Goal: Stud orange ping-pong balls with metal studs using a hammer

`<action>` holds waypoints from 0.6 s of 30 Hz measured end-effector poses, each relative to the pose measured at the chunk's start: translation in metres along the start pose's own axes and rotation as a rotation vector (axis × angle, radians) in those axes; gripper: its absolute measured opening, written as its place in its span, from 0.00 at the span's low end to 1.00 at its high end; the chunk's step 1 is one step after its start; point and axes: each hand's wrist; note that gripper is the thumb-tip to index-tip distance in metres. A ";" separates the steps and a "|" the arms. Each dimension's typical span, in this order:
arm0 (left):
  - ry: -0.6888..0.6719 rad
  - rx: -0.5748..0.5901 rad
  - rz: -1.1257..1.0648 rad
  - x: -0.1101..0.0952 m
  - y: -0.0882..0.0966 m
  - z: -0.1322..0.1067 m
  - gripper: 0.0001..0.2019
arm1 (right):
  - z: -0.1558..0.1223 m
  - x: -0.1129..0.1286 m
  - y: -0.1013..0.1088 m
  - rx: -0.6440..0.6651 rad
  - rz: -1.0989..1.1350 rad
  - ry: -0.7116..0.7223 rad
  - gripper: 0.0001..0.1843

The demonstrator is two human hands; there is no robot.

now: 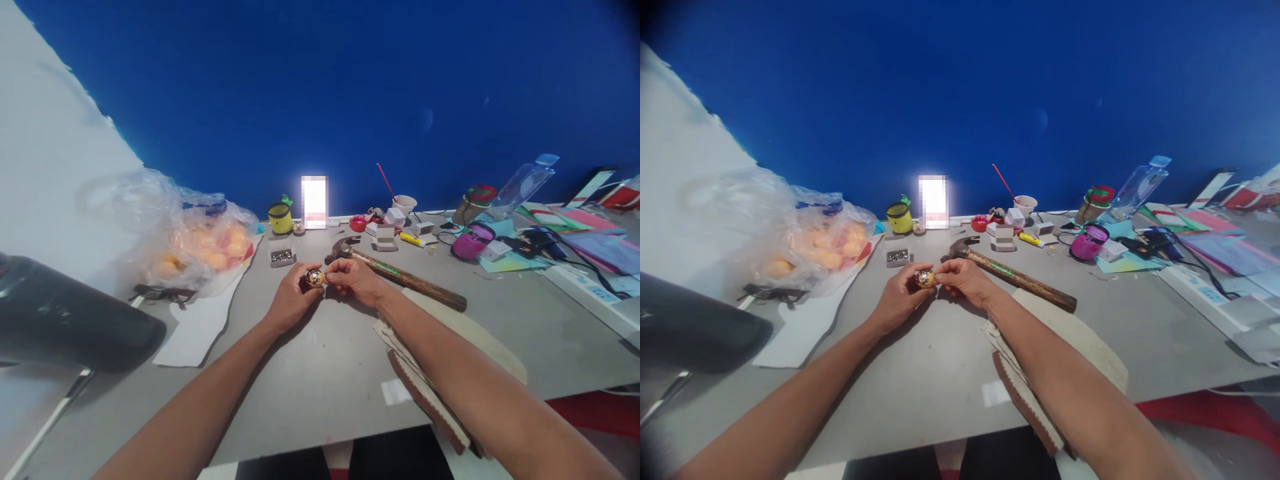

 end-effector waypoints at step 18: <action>-0.004 0.045 -0.047 0.002 0.000 0.000 0.21 | -0.001 0.000 0.001 0.013 -0.046 0.004 0.19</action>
Point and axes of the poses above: each hand's wrist, its own z-axis towards the middle knuckle, its own y-axis out of the back of the hand, x = y × z, and after that the axes turned 10 degrees about -y, right-handed
